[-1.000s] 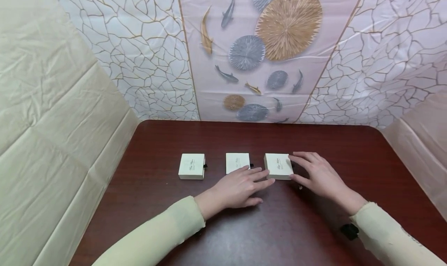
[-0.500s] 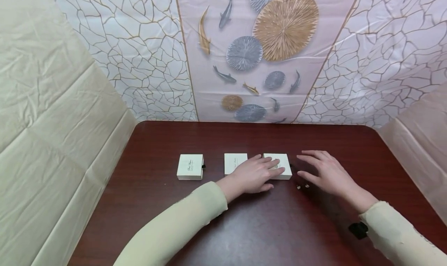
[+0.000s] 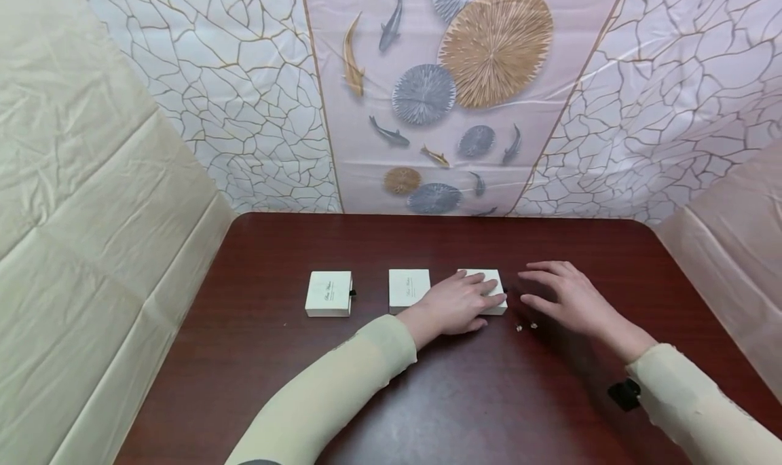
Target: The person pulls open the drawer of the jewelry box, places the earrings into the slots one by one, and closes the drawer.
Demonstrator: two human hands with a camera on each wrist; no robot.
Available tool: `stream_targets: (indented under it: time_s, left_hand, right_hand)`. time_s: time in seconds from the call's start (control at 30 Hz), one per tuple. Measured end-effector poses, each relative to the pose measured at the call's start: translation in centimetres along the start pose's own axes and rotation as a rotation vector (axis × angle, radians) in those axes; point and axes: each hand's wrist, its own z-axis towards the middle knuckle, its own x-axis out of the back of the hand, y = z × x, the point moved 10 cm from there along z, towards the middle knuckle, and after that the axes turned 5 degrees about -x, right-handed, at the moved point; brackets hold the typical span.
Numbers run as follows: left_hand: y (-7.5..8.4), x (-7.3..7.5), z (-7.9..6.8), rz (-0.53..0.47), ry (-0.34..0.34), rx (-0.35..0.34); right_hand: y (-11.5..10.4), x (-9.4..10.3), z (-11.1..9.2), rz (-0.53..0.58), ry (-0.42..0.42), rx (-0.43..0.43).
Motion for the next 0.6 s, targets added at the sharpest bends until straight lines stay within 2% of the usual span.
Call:
stream_targets:
  time_s: [0.37,0.6]
  left_hand:
    - [-0.3,-0.6,0.3,0.019,0.005,-0.010]
    - [-0.4,-0.9,0.3,0.017,0.029,-0.008]
  right_hand:
    - [0.6,-1.7,0.8,0.029,-0.059,-0.021]
    - [0.5,-2.5,1.6,0.054,-0.061,0.014]
